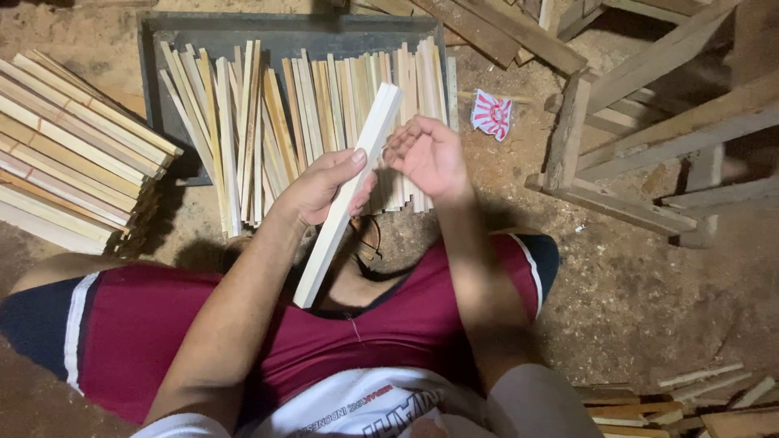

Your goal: The person sits cross-legged on the floor and repeatedly picks up thin wooden sticks from a tray, inspects them, and places them into a separate pile. The person handles the sticks one at a time, turning them over and aligning them before stacking.

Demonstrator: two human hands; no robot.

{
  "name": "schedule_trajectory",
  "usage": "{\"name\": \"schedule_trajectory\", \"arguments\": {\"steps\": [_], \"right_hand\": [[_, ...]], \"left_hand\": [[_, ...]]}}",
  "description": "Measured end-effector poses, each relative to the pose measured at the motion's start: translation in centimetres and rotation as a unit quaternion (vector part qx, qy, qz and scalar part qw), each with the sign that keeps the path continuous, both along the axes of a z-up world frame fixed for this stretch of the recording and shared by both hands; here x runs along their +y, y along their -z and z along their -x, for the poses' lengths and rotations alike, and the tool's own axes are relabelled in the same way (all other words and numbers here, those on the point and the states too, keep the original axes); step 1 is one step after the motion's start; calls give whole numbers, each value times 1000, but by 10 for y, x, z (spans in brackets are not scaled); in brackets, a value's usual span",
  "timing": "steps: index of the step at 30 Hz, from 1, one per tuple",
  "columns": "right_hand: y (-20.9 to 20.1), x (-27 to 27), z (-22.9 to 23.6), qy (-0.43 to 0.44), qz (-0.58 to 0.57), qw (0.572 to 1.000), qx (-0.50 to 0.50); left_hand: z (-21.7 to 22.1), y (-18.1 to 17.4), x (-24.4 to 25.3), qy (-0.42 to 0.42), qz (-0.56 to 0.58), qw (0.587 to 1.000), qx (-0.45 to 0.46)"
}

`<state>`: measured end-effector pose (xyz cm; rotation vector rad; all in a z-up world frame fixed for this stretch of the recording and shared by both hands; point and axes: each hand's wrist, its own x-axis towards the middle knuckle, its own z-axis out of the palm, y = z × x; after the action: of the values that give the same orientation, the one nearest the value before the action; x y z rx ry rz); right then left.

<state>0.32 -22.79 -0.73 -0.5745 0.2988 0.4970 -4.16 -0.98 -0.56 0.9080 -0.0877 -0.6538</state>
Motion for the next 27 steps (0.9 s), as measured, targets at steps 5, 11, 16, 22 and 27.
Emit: {"name": "schedule_trajectory", "arguments": {"steps": [5,11,16,22,27], "right_hand": [[-11,-26,-17,-27,0,999,-37],[-76,-35,-16,-65,212,956,-192],[-93,8,24,-171,428,809,-365],[-19,46,61,-214,416,760,-451],[23,66,91,-257,505,730,-382]], "left_hand": [[6,-3,-3,29,-27,999,-11],[14,-30,-14,53,-69,994,-62],[6,-1,-7,17,-85,994,-70],[-2,20,39,25,-27,999,-25],[2,41,45,21,-71,997,31]]}}
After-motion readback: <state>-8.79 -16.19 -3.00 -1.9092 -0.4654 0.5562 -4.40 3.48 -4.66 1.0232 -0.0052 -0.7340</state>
